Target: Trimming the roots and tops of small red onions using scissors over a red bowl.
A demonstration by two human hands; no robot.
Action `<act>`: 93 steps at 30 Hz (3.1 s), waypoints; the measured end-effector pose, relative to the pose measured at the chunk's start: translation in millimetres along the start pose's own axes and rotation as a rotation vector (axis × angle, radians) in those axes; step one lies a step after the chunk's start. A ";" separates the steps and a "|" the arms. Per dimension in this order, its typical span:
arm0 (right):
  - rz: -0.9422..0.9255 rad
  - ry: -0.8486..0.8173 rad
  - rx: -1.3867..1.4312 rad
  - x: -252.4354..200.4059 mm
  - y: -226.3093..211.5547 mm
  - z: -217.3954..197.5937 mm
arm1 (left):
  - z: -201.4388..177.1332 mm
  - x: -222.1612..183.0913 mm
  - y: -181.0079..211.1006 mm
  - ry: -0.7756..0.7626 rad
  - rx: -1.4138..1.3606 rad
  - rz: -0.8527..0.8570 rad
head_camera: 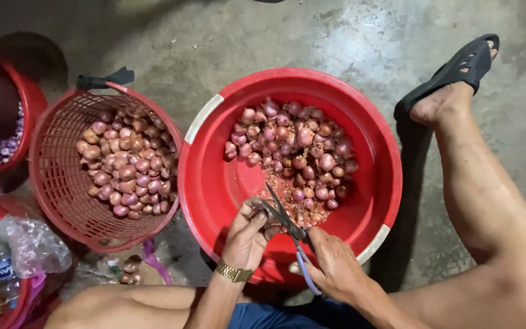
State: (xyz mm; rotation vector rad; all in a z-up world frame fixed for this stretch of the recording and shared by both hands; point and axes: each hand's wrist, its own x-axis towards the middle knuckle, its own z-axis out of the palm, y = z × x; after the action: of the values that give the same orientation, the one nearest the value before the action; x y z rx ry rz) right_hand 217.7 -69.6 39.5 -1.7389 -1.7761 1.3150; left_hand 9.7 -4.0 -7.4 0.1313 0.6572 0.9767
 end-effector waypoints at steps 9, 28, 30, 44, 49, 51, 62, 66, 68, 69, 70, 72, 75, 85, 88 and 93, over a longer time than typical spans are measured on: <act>0.197 -0.142 0.221 6.1 -18.6 -13.7 | 1.4 4.8 -3.0 0.077 0.034 -0.031; 0.201 0.002 0.037 3.4 -8.7 0.3 | 16.8 6.5 15.5 0.197 0.023 0.025; -0.012 0.085 -0.165 4.3 -4.2 4.4 | 13.2 5.5 10.8 0.336 0.103 -0.035; 0.046 0.142 -0.309 6.0 5.0 8.1 | 12.8 4.1 -2.0 0.181 0.193 -0.172; 0.218 0.068 -0.065 9.3 -7.0 -0.7 | 6.4 11.3 5.1 0.039 0.205 -0.028; 0.313 0.027 -0.054 10.6 -9.7 -3.0 | -3.4 17.1 7.3 0.096 0.214 0.012; 0.344 -0.002 0.001 9.6 -11.4 -0.8 | -2.3 24.7 29.1 0.188 0.344 0.316; 0.382 -0.003 0.052 10.9 -22.4 -6.7 | -3.4 25.2 35.7 0.232 0.307 0.330; 0.426 -0.002 0.092 9.1 -18.8 -5.0 | -4.0 25.9 37.0 0.294 0.245 0.316; 0.478 0.008 0.133 9.2 -17.0 -3.3 | -4.9 25.5 38.7 0.347 0.182 0.295; 0.462 -0.007 0.133 9.2 -9.8 0.7 | -12.9 28.3 41.1 0.358 0.183 0.314; 0.409 0.057 0.097 7.5 5.3 5.8 | -27.2 35.5 43.3 0.371 0.102 0.385; 0.409 0.014 0.024 9.6 3.8 4.7 | -5.1 24.0 63.1 0.427 0.098 0.408; 0.029 0.086 -0.291 4.2 -4.0 6.0 | 21.2 13.4 28.0 0.200 0.640 0.349; -0.173 0.233 -0.338 6.2 -9.6 2.1 | 19.6 9.5 18.1 0.074 0.649 0.421; -0.083 0.225 -0.357 7.6 -5.8 1.1 | 30.3 4.0 13.4 0.167 0.946 0.357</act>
State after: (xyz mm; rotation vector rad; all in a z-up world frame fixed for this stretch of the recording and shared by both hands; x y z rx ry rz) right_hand 211.8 -62.1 40.7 -1.8797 -2.0130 0.7668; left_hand 18.8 12.4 20.2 1.0367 1.2425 0.9485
